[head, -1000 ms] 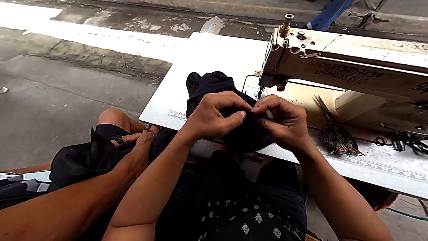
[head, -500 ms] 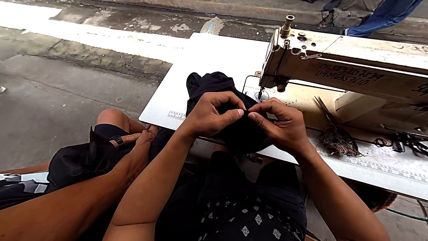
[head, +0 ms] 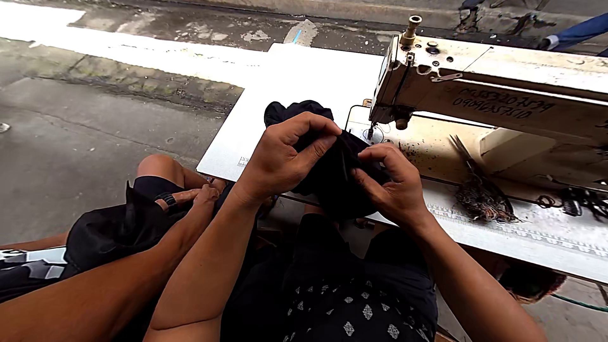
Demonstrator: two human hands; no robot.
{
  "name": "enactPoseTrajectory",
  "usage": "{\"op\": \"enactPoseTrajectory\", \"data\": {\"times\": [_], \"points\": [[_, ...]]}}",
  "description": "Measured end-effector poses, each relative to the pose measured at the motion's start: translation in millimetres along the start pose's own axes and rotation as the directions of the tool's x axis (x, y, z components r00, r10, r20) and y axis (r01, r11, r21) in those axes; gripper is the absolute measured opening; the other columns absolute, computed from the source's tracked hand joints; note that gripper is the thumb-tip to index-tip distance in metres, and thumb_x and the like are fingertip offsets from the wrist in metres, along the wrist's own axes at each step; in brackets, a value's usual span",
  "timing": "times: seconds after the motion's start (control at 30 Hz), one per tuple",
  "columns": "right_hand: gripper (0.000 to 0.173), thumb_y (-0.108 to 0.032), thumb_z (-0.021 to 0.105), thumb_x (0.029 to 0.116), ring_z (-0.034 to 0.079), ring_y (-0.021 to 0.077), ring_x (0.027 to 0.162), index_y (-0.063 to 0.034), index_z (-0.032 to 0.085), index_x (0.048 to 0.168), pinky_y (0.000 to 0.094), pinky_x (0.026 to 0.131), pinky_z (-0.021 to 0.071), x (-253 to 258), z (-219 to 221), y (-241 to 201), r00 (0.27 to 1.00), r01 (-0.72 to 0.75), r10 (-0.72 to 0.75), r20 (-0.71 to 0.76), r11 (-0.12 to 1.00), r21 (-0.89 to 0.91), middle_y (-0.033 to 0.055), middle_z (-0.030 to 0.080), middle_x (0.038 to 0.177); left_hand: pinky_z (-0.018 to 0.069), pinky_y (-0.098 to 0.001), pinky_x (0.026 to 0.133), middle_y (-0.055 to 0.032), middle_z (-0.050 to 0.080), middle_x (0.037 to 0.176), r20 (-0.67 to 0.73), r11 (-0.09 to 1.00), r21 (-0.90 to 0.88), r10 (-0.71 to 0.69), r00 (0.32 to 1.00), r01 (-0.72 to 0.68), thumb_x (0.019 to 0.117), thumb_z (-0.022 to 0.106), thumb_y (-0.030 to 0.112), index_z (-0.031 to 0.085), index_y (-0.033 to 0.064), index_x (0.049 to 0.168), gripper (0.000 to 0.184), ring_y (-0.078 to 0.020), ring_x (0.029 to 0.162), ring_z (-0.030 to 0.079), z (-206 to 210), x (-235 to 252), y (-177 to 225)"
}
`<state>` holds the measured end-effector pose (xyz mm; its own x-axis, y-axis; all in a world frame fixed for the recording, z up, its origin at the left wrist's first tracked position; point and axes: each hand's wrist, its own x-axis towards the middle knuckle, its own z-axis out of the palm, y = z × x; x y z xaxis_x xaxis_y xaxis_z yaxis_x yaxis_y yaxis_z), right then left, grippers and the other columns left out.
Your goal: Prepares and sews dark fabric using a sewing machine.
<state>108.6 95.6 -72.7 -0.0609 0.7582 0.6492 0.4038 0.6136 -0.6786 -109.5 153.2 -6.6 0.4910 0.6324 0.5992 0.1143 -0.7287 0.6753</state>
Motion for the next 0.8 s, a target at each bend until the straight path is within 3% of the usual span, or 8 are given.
{"op": "enactPoseTrajectory", "data": {"times": [0.17, 0.27, 0.37, 0.43, 0.53, 0.6, 0.73, 0.8], "points": [[0.013, -0.008, 0.072, 0.0904, 0.068, 0.013, 0.097, -0.0036, 0.073, 0.103, 0.0295, 0.088, 0.0557, -15, 6, 12, 0.992, 0.056, -0.074, -0.104, 0.985, -0.166, 0.0059, 0.073, 0.098, 0.0578, -0.0197, 0.09, -0.0043, 0.073, 0.112, -0.08, 0.994, 0.11, 0.024, 0.997, -0.015, 0.1005, 0.061, 0.004, 0.065, -0.005, 0.123, 0.025, -0.0022, 0.098, 0.069, -19, 9, 0], [0.014, -0.005, 0.069, 0.0945, 0.07, 0.0108, 0.096, 0.0002, 0.072, 0.107, 0.0267, 0.088, 0.0568, -9, 4, 8, 0.989, 0.059, -0.074, -0.126, 0.991, -0.119, 0.0075, 0.075, 0.1, 0.0565, -0.0165, 0.087, -0.0037, 0.074, 0.108, -0.141, 0.972, 0.235, 0.025, 0.99, 0.009, 0.102, 0.061, 0.008, 0.07, -0.003, 0.118, 0.022, 0.0006, 0.094, 0.068, -25, 11, 0], [0.019, -0.003, 0.058, 0.1007, 0.061, -0.0022, 0.072, -0.0027, 0.062, 0.119, 0.0134, 0.067, 0.0539, 0, 0, -3, 0.99, -0.094, 0.105, -0.096, 0.989, 0.113, -0.0027, 0.065, 0.087, 0.055, -0.0134, 0.079, -0.0001, 0.072, 0.099, -0.193, 0.963, 0.263, 0.0, 0.981, 0.052, 0.1024, 0.06, 0.009, 0.07, 0.0001, 0.11, 0.016, 0.0038, 0.085, 0.066, -27, 11, -1], [0.016, -0.004, 0.055, 0.1026, 0.053, -0.005, 0.064, -0.0072, 0.058, 0.118, 0.0106, 0.059, 0.0486, 6, 0, -5, 0.992, -0.052, 0.068, -0.102, 0.986, 0.156, -0.0059, 0.059, 0.081, 0.0541, -0.0127, 0.074, 0.0013, 0.071, 0.095, -0.219, 0.969, 0.236, -0.021, 0.975, 0.074, 0.1028, 0.059, 0.009, 0.069, 0.0002, 0.11, 0.015, 0.0041, 0.08, 0.064, -24, 9, -4], [0.014, -0.009, 0.067, 0.0963, 0.061, -0.0008, 0.083, -0.002, 0.067, 0.109, 0.0142, 0.075, 0.0539, 12, -1, -1, 0.994, 0.074, -0.066, -0.086, 0.992, 0.099, -0.0002, 0.064, 0.094, 0.0545, -0.0135, 0.072, 0.0015, 0.07, 0.094, -0.258, 0.98, 0.186, -0.025, 0.966, 0.075, 0.1022, 0.06, 0.008, 0.068, -0.0005, 0.111, 0.015, 0.0029, 0.078, 0.064, -20, 7, -8], [0.014, -0.011, 0.075, 0.0906, 0.061, 0.0027, 0.084, -0.0021, 0.072, 0.101, 0.0157, 0.074, 0.0521, 15, 2, -1, 0.992, 0.072, -0.07, -0.101, 0.997, 0.01, 0.001, 0.063, 0.089, 0.0552, -0.0144, 0.074, 0.0011, 0.07, 0.097, -0.271, 0.984, 0.166, -0.01, 0.962, 0.058, 0.1012, 0.06, 0.006, 0.067, -0.0016, 0.113, 0.015, 0.0021, 0.081, 0.064, -19, 7, -10], [0.011, -0.012, 0.074, 0.0929, 0.061, 0.0037, 0.084, -0.003, 0.074, 0.1, 0.0149, 0.074, 0.0513, 15, 5, -2, 0.992, 0.028, -0.042, -0.116, 0.993, -0.118, 0.002, 0.064, 0.089, 0.056, -0.0167, 0.082, -0.0013, 0.071, 0.103, -0.265, 0.983, 0.182, 0.029, 0.964, 0.02, 0.1007, 0.061, 0.005, 0.063, -0.0045, 0.123, 0.024, 0.0, 0.089, 0.066, -21, 6, -9], [0.01, -0.016, 0.073, 0.0948, 0.059, 0.0072, 0.093, -0.007, 0.073, 0.098, 0.0185, 0.082, 0.0504, 14, 6, -2, 0.993, 0.023, -0.043, -0.112, 0.984, -0.176, 0.003, 0.061, 0.097, 0.0551, -0.0174, 0.085, -0.0047, 0.072, 0.107, -0.264, 0.969, 0.244, 0.039, 0.964, 0.028, 0.1023, 0.06, 0.008, 0.066, -0.0044, 0.126, 0.028, -0.0013, 0.093, 0.066, -23, 4, -10]]}}
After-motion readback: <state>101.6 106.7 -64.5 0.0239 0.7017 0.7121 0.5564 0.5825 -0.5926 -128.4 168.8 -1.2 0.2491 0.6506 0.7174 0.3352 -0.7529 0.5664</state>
